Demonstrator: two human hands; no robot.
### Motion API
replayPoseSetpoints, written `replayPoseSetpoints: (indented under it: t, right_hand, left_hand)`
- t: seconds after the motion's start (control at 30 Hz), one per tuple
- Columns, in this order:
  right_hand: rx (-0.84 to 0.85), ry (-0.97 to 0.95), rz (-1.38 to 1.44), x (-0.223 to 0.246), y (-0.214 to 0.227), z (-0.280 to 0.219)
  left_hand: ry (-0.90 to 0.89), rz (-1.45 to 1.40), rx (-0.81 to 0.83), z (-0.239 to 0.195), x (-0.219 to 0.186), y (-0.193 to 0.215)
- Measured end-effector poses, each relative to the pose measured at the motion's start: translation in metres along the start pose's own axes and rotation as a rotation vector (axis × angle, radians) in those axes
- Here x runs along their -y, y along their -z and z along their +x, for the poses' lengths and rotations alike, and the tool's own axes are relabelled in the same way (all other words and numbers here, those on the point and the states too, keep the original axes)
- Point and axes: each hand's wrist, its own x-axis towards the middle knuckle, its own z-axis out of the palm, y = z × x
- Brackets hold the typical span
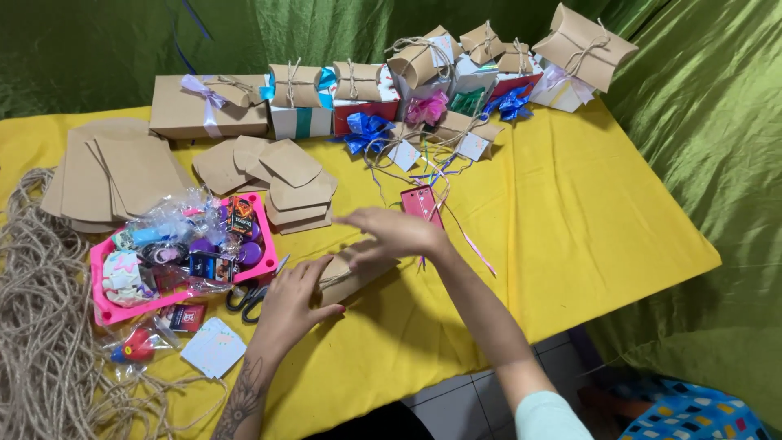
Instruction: Folding cardboard pillow boxes, placing jewelry inside, and securing them with twine.
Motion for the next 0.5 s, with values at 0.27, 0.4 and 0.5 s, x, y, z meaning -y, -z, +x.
replayPoseSetpoints:
  t: [0.27,0.4,0.5]
  right_hand:
    - [-0.163,0.133,0.129,-0.027,-0.071,-0.023]
    - [-0.362,0.188,0.142,-0.052,-0.098,-0.018]
    - [-0.495,0.268,-0.050,-0.071,-0.103,-0.018]
  left_hand:
    - [-0.139,-0.333,-0.071,-0.006,0.029,0.016]
    - [-0.101,-0.422,-0.093,-0.009,0.034,0.012]
    - [-0.097,-0.414,-0.144,-0.009,0.036,0.011]
